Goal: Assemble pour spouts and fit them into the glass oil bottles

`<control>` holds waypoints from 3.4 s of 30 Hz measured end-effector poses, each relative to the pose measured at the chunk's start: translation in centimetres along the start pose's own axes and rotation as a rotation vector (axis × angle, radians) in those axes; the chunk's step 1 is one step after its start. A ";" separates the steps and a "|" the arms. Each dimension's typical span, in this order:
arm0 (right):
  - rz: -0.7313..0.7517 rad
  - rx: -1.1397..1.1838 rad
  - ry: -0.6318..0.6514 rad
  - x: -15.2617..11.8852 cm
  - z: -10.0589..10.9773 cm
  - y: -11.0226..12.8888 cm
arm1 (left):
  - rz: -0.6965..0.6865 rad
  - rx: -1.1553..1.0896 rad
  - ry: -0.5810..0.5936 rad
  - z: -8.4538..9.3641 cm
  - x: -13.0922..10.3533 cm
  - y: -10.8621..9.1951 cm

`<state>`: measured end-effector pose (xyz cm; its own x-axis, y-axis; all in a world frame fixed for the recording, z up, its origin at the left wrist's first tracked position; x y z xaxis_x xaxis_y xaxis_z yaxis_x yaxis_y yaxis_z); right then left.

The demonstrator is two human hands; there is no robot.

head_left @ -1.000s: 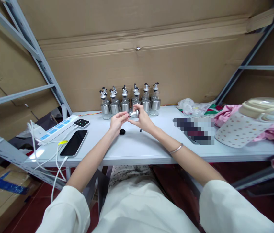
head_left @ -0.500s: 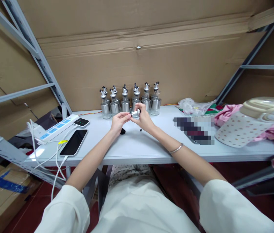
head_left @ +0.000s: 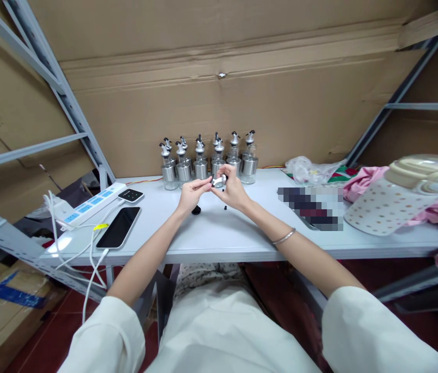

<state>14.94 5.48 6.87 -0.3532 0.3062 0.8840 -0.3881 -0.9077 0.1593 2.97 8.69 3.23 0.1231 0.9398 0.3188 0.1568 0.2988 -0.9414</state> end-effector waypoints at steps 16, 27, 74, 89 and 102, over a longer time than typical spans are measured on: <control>0.016 -0.071 0.174 -0.3 -1.0 0.0 | -0.058 0.210 0.046 -0.4 -0.4 -1.0; -0.508 -0.538 0.283 1.5 3.0 -7.8 | -0.303 0.745 0.040 -1.9 -1.6 -2.0; -0.579 0.553 -0.191 1.2 7.6 -0.9 | -0.204 0.430 0.333 -11.4 -3.6 -0.3; -0.353 0.298 -0.126 1.5 7.7 0.0 | -0.259 0.491 0.363 -11.9 -3.8 0.1; -0.267 -0.144 -0.059 0.4 7.3 -6.5 | -0.231 0.823 0.185 -2.7 1.9 0.1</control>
<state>23.52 9.38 9.45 -0.1739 0.5072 0.8441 -0.5788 -0.7461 0.3291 5.86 10.03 4.05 0.3442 0.8203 0.4567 -0.5513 0.5704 -0.6089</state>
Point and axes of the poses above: each hand's wrist, its own x-axis towards the middle knuckle, its own z-axis out of the back of the hand, y = z × x, the point moved 10 cm from there along x, towards the middle knuckle, and after that the axes turned 9 degrees about z, right-handed, at the moved point
